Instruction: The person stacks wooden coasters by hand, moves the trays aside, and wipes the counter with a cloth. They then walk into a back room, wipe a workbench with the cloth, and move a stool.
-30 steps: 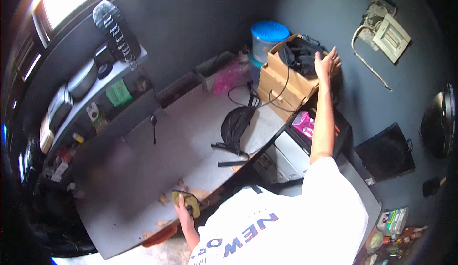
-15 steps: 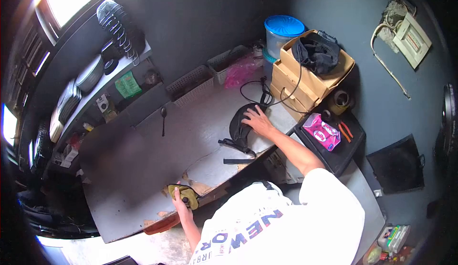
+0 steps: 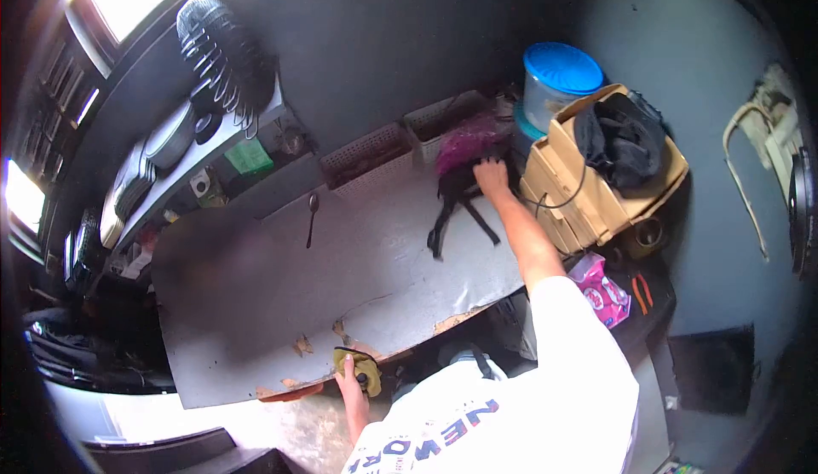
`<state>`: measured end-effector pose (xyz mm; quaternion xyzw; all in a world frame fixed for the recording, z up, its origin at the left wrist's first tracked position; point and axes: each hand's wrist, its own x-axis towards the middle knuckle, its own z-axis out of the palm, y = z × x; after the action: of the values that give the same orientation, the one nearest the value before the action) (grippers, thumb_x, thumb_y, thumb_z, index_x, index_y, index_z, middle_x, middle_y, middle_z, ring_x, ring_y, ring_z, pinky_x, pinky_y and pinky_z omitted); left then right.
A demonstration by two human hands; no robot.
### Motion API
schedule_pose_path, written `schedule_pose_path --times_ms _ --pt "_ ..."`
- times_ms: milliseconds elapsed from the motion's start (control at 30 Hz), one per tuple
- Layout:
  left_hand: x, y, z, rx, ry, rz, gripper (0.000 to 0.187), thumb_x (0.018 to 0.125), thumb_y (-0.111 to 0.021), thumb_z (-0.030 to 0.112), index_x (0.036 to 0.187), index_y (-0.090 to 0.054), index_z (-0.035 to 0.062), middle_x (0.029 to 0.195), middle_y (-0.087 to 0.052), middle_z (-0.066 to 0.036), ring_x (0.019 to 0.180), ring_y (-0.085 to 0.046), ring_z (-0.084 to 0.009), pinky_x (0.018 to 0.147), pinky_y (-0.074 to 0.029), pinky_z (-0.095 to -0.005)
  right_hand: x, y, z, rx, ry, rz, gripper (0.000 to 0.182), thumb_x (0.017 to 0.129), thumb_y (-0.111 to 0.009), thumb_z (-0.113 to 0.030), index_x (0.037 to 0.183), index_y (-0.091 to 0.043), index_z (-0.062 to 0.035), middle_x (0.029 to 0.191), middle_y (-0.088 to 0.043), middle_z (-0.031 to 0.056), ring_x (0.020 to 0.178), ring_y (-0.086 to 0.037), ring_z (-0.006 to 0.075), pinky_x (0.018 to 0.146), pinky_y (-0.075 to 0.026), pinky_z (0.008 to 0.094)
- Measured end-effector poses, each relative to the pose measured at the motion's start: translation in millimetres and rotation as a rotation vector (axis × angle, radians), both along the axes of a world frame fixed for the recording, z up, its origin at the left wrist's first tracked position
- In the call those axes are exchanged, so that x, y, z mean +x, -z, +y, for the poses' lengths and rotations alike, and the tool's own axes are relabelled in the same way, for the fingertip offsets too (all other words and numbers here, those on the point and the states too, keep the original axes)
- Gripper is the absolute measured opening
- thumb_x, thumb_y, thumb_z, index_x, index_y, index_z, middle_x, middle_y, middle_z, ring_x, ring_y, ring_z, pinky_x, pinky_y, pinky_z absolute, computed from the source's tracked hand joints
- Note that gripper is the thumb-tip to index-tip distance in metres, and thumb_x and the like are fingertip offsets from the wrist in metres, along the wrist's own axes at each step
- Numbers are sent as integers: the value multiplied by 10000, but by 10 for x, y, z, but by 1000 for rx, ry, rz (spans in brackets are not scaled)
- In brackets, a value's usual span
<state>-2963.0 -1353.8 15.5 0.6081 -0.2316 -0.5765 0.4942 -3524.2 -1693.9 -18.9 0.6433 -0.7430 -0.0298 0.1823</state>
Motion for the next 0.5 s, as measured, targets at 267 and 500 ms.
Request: schedule_pose_path --times_ms 267,500 --pt "-184 -81 312 61 -79 -71 439 1145 -651 295 1464 -706 -2 1252 -756 -73 1039 -708 -173 919 -582 -335 -519 -27 -592 162 99 -6 225 1002 -667 -153 1052 -884 -186 1026 -860 105 942 -854 285 713 -669 428" --pt "-96 4 458 257 -291 101 463 1136 -658 407 1434 -686 53 1242 -757 -88 1080 -744 -229 948 -610 -382 28 -253 -273 104 288 -200 585 908 -815 -217 1466 -655 -140 1588 -610 138 1541 -479 382 1152 -440 564"
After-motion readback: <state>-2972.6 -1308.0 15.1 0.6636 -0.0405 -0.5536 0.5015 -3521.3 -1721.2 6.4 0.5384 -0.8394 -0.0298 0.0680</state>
